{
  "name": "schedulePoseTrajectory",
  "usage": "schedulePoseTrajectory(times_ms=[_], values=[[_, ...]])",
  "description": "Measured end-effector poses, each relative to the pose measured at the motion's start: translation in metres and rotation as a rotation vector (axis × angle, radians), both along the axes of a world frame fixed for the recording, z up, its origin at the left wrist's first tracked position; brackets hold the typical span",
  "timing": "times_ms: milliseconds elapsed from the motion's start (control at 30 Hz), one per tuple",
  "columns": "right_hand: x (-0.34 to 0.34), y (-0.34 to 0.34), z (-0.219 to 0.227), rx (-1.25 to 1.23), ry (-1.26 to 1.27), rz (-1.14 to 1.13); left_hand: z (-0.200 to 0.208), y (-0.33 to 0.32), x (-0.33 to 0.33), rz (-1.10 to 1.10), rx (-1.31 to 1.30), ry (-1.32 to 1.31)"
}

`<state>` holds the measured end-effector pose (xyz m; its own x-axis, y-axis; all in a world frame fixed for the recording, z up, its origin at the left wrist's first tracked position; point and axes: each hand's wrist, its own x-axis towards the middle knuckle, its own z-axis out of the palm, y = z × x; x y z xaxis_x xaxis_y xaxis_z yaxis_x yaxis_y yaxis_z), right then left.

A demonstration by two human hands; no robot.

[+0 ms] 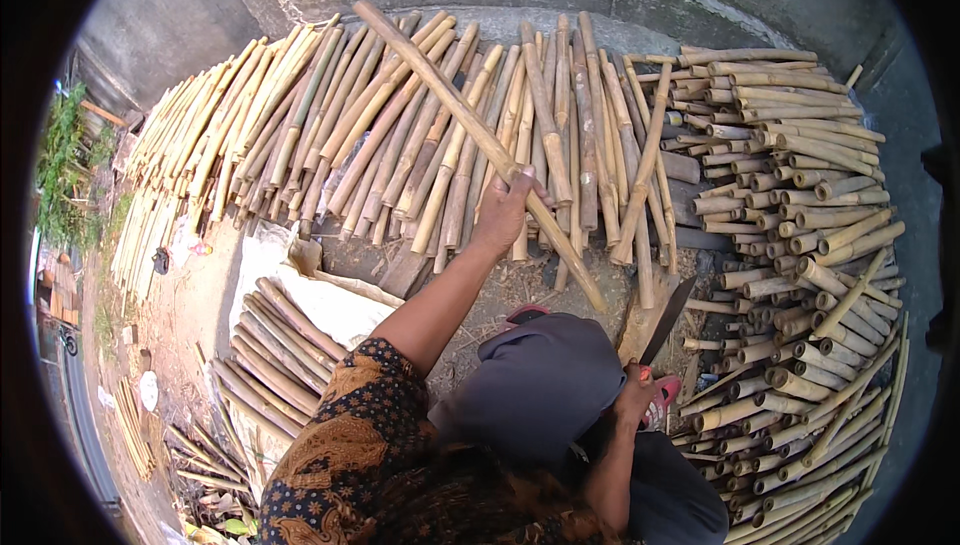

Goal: The person sits on the floor and repeatedly picks up bamboo sticks, uses a knife to sharpen one end, and places the finished pieces into a pile. The person also moves a green plastic stool aside to access the workspace.

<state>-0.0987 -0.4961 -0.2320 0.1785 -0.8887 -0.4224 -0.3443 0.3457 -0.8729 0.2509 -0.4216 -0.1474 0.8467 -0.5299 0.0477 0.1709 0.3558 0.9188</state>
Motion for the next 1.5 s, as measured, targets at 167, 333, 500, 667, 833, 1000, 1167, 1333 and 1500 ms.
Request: schedulePoseTrajectory(times_ms=[167,333,500,667,833,1000,1167,1333,1500], values=[[0.009,0.007,0.003,-0.028,0.067,0.044,-0.040,0.204,0.091,0.805,0.304,-0.121],[0.018,0.008,0.001,-0.021,0.091,0.100,-0.099,0.444,0.067,1.119,1.170,0.079],[0.028,0.014,0.000,0.039,0.077,0.087,-0.128,0.540,-0.029,0.963,1.664,0.437],[0.033,0.021,0.011,0.127,-0.025,0.103,-0.145,0.537,-0.060,0.882,1.777,0.631],[0.028,0.019,0.005,0.152,0.015,0.066,-0.129,0.504,-0.027,0.927,2.047,0.631],[0.018,0.013,-0.016,0.264,-0.014,-0.046,-0.101,0.404,0.031,0.930,1.717,-0.350],[0.013,0.006,-0.027,0.260,0.060,-0.050,-0.099,0.206,0.065,0.469,0.978,-0.579],[0.006,0.006,-0.026,0.327,0.007,-0.124,-0.099,0.067,0.042,0.135,1.275,-0.543],[-0.001,0.005,-0.027,0.391,-0.066,-0.169,-0.114,0.050,0.061,0.030,1.400,-0.540]])
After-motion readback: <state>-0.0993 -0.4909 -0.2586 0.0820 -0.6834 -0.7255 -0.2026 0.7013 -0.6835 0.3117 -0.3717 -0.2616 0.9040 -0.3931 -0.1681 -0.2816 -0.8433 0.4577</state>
